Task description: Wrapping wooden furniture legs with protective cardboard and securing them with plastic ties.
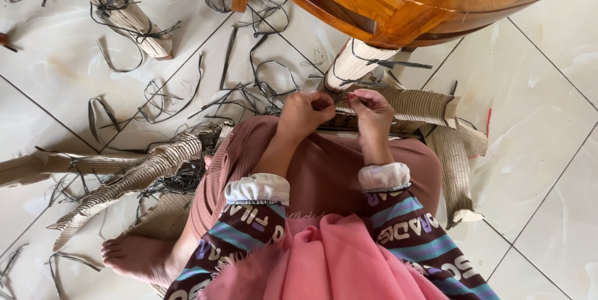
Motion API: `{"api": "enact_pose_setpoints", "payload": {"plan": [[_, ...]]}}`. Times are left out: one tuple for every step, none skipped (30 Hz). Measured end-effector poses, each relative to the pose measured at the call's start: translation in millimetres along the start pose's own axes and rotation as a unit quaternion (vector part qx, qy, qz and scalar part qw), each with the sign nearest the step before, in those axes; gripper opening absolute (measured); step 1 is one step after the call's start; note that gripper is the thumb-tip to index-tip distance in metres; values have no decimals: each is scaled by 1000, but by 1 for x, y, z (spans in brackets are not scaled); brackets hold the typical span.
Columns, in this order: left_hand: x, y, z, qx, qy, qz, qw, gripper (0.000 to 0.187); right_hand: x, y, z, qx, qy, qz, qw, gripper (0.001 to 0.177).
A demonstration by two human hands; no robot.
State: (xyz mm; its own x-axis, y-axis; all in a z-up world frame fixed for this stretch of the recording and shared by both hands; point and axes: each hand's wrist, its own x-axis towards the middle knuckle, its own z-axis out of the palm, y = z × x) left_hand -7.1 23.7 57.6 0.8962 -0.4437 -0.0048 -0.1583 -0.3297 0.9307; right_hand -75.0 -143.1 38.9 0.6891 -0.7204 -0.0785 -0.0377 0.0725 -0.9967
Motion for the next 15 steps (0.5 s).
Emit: {"api": "enact_pose_setpoints", "payload": {"plan": [[-1, 0, -6, 1, 0, 0, 1000, 16, 4, 9, 0, 1, 0, 0, 1000, 16], [-2, 1, -12, 6, 1, 2, 1000, 16, 7, 17, -1, 26, 7, 8, 1000, 17], [-3, 1, -17, 11, 2, 4, 1000, 16, 11, 25, -3, 51, 15, 15, 998, 18], [-7, -4, -22, 12, 1, 4, 1000, 16, 6, 11, 0, 52, 16, 15, 998, 18], [-9, -10, -28, 51, -26, -17, 998, 22, 3, -3, 4, -1, -7, 5, 1000, 18], [-11, -14, -33, 89, -54, -39, 994, 28, -1, -18, 8, -55, -30, -5, 998, 18], [-25, -3, -49, 91, -54, -37, 994, 28, -1, -24, 5, -52, -29, -6, 998, 18], [-39, 9, -65, 118, -27, -47, 992, 31, -1, -30, 1, -89, -60, -1, 994, 27], [-54, 21, -78, 144, -5, -56, 988, 35, -2, -36, -6, -125, -85, 7, 988, 36], [-75, 19, -88, 146, -11, -53, 988, 35, -1, -33, -18, -123, -79, 8, 989, 36], [-96, 16, -100, 187, 77, -3, 979, 27, 0, -30, -27, -166, -92, -11, 982, 38], [-116, 13, -112, 225, 164, 48, 959, 22, 1, -27, -36, -209, -105, -29, 972, 41], [-143, 11, -120, 227, 161, 51, 959, 22, 0, -19, -46, -206, -102, -28, 973, 41], [-169, 8, -129, 177, 152, 23, 972, 33, -2, -10, -55, -279, -133, -51, 950, 36], [-196, 5, -137, 125, 143, -8, 982, 44, -3, -2, -65, -351, -165, -73, 919, 31]]}}
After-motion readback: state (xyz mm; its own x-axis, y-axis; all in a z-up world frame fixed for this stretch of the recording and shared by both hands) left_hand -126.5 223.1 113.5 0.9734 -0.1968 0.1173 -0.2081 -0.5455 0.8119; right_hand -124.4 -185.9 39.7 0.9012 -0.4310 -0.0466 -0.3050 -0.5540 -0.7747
